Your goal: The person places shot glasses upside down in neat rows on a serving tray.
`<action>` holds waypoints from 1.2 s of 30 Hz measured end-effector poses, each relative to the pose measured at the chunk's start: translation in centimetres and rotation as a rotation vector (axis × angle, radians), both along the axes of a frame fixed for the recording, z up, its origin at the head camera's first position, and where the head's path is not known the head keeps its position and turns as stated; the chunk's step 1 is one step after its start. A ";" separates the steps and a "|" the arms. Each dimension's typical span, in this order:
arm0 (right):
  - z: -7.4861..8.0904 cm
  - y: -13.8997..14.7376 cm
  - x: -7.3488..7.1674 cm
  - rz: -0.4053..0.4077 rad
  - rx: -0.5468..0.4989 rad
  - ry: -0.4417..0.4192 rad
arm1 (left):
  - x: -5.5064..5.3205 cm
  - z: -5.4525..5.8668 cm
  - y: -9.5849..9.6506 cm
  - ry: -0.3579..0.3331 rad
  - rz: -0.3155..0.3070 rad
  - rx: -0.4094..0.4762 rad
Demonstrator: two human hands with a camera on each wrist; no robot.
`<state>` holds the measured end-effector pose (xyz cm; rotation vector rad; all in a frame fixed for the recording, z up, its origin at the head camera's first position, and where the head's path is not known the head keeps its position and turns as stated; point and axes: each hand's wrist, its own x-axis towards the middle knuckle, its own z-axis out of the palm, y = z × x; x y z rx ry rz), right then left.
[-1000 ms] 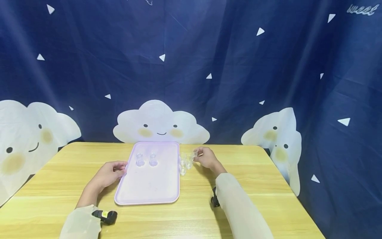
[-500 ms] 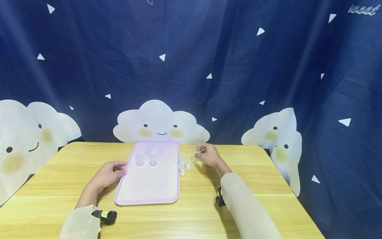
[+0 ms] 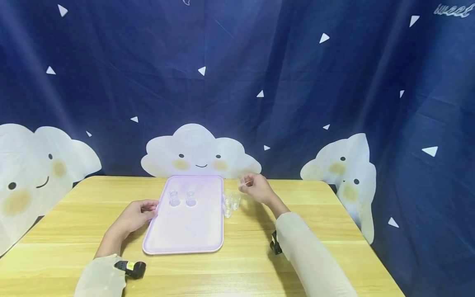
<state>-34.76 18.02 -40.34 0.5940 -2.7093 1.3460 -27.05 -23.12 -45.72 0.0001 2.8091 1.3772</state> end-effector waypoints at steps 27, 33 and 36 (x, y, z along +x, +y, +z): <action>2.3 -3.8 0.8 0.116 0.017 0.043 | 0.2 0.3 0.1 0.001 -0.007 0.009; 2.3 -4.6 0.7 0.142 -0.002 0.071 | 0.2 0.2 0.1 0.000 -0.005 0.010; 2.2 -5.0 0.6 0.154 -0.024 0.070 | 0.1 0.2 0.0 0.005 -0.009 0.011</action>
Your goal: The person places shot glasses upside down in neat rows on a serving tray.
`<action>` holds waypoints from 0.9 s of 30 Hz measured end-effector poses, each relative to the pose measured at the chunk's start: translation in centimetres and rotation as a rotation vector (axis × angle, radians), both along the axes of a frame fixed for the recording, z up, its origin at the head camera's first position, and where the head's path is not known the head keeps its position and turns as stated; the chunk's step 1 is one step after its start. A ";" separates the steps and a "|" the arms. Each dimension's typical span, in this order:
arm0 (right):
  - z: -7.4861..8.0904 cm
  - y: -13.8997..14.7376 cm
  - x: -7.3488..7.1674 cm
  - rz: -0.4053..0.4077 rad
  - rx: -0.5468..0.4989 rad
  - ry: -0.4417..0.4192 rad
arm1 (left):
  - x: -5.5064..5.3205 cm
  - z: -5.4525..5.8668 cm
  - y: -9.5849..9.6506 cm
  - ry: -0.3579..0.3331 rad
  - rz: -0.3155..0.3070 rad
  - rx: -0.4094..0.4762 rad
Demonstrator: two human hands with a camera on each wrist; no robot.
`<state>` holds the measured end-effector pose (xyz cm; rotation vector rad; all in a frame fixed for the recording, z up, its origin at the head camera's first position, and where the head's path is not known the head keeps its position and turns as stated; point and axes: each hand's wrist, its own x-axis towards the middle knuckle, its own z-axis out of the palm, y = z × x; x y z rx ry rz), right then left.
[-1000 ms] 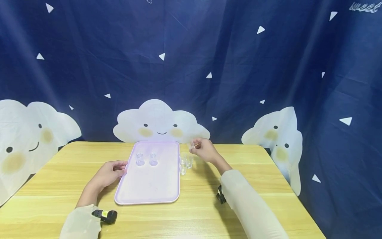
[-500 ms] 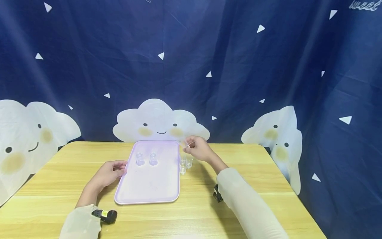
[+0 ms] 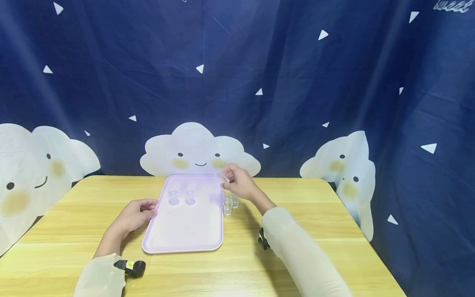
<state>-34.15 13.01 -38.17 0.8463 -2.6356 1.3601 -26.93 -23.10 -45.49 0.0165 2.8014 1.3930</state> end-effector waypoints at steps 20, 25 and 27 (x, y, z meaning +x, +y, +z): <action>-0.6 -2.0 -0.4 -0.005 0.098 0.021 | 0.2 0.3 0.2 0.000 0.000 0.008; -0.7 -2.3 -0.3 0.003 0.095 0.004 | 0.2 0.3 0.2 -0.002 0.003 0.012; -0.8 -2.5 -0.3 0.005 0.090 0.012 | 0.2 0.3 0.2 -0.003 0.004 0.013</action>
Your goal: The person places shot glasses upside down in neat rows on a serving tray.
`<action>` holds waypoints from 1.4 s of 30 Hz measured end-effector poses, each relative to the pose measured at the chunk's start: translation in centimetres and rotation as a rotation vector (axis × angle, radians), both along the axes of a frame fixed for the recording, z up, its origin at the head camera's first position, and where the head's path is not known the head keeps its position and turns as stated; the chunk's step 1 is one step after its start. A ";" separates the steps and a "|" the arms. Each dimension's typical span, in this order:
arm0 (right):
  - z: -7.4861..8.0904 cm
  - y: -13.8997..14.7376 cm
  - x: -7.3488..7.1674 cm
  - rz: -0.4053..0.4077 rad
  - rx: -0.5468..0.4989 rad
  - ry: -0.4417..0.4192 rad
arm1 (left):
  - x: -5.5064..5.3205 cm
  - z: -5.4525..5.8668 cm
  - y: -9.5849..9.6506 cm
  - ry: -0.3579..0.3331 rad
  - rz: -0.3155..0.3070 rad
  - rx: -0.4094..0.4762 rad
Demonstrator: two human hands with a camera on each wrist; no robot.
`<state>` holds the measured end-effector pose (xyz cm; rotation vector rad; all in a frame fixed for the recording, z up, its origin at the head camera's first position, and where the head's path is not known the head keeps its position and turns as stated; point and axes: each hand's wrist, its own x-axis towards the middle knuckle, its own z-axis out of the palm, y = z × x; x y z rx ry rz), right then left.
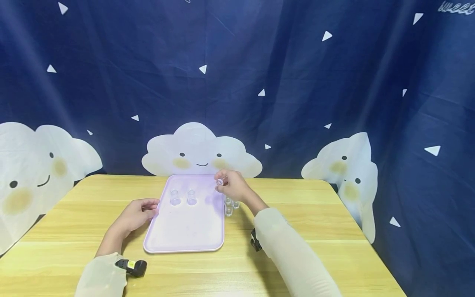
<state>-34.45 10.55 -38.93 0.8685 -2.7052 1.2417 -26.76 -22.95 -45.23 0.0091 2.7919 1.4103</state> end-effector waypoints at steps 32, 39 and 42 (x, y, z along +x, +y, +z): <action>-1.0 -2.9 -0.1 0.009 0.118 -0.025 | -0.1 -0.5 0.0 0.007 0.001 -0.012; -1.2 -3.2 -0.2 0.003 0.157 -0.043 | -0.2 -0.4 0.0 0.010 -0.004 -0.011; -1.2 -3.2 -0.3 0.009 0.165 -0.042 | -0.2 -0.5 -0.1 0.007 -0.001 -0.010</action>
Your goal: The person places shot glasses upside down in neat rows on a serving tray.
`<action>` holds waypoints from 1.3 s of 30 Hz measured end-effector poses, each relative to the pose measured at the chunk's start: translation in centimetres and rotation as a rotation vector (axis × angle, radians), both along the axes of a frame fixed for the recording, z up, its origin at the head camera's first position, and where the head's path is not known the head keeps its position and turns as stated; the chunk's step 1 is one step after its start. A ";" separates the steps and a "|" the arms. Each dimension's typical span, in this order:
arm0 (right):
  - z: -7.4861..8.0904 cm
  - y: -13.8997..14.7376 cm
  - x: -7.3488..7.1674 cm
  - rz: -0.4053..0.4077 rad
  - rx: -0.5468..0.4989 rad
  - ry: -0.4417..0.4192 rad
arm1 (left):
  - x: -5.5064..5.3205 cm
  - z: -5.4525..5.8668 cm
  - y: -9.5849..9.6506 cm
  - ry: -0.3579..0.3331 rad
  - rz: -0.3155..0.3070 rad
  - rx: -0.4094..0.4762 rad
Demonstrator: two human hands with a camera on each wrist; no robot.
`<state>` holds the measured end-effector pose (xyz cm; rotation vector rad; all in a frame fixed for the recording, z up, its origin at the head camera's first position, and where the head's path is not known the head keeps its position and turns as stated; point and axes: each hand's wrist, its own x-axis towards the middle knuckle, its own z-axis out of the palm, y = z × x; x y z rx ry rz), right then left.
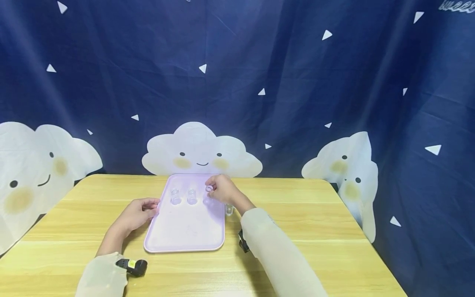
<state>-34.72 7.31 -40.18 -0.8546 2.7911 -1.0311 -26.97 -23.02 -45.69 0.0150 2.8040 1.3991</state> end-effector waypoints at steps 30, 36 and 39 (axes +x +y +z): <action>-0.5 -0.7 -0.1 0.020 0.098 0.030 | 0.1 0.1 0.0 0.004 -0.001 0.005; -0.5 -0.7 -0.1 0.010 0.106 0.026 | 0.1 0.1 0.0 -0.001 0.002 0.005; -0.6 -0.6 -0.2 0.009 0.104 0.022 | 0.1 0.0 0.0 -0.001 0.002 0.006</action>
